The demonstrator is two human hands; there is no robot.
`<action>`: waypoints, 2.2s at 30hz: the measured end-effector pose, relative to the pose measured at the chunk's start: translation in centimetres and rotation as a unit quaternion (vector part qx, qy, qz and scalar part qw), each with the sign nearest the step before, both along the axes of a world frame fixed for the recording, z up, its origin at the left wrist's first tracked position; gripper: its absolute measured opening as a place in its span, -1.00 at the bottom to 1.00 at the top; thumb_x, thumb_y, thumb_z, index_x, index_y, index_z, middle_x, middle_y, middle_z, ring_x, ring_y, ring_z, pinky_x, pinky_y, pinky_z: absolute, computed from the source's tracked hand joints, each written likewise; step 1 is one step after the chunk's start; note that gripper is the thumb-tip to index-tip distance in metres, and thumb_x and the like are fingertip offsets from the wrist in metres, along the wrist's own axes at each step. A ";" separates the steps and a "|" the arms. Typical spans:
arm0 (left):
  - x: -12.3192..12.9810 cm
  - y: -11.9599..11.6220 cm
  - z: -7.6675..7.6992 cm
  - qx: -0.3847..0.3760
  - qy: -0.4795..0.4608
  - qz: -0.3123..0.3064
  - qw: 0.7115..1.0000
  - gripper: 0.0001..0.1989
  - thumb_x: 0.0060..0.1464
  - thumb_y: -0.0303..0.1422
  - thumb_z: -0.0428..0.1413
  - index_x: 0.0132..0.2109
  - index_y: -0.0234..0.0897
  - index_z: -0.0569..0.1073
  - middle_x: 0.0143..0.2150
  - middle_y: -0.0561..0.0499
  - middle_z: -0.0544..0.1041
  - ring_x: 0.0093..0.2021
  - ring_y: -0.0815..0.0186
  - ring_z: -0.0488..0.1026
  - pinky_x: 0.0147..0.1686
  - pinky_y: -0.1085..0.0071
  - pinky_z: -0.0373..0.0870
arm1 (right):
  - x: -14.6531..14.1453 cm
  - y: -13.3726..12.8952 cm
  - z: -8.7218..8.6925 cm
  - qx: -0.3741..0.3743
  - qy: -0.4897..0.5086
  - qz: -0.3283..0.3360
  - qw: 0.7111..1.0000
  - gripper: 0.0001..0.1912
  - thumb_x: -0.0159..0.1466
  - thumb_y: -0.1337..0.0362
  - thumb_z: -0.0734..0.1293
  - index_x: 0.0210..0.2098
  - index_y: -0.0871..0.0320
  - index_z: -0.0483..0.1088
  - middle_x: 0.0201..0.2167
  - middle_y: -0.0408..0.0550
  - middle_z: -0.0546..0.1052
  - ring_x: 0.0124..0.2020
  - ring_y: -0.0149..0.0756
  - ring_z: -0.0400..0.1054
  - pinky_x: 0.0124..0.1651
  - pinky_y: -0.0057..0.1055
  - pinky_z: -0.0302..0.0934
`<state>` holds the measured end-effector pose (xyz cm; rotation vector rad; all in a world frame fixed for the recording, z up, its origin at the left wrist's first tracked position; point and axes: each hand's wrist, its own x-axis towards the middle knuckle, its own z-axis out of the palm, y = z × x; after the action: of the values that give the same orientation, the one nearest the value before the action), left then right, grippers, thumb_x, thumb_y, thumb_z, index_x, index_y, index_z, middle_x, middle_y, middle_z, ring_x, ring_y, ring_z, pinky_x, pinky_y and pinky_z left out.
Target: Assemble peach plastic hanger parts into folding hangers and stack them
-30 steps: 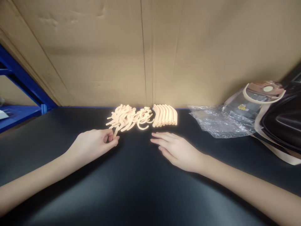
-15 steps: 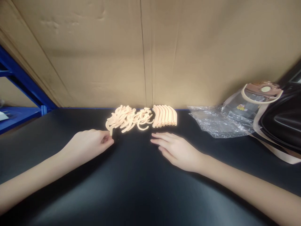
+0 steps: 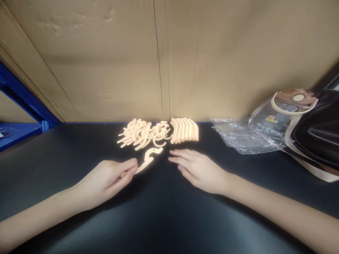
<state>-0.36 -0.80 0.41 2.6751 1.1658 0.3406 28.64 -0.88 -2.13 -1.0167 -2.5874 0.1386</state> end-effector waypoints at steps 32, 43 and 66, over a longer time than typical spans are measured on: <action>-1.8 3.4 -1.7 0.229 -0.033 0.023 0.973 -0.71 0.32 -0.30 -0.02 -0.10 -0.16 0.61 -0.14 0.03 0.60 -0.11 0.20 0.51 -0.26 0.35 0.45 | 0.1 0.0 -0.1 0.011 -0.014 -0.002 1.000 -0.59 0.40 0.35 0.12 0.18 0.15 0.36 0.25 0.03 0.38 0.25 -0.17 0.28 0.31 -0.06 0.17; -0.6 1.7 0.2 0.103 -0.270 0.120 0.950 -0.78 0.24 -0.26 0.11 -0.20 -0.22 0.62 -0.19 0.03 0.65 -0.19 0.30 0.56 -0.23 0.45 0.45 | 0.1 -0.1 -0.1 0.008 -0.028 0.001 1.000 -0.58 0.42 0.32 0.09 0.19 0.20 0.35 0.26 0.04 0.36 0.27 -0.16 0.25 0.30 -0.03 0.16; 1.4 -2.6 1.8 0.002 0.033 -0.135 0.990 -0.78 0.30 -0.39 -0.06 0.03 -0.21 0.39 -0.52 0.21 0.38 -0.59 0.47 0.32 -0.54 0.54 0.15 | 1.1 1.7 0.8 -0.051 0.305 -0.228 0.923 -0.81 0.34 0.21 0.23 -0.19 0.12 0.45 -0.19 -0.05 0.61 -0.08 -0.19 0.47 0.08 -0.15 0.27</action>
<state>1.03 -3.41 2.16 2.8197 0.8028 0.2108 29.78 0.85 -1.33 -1.3307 -1.7562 0.3999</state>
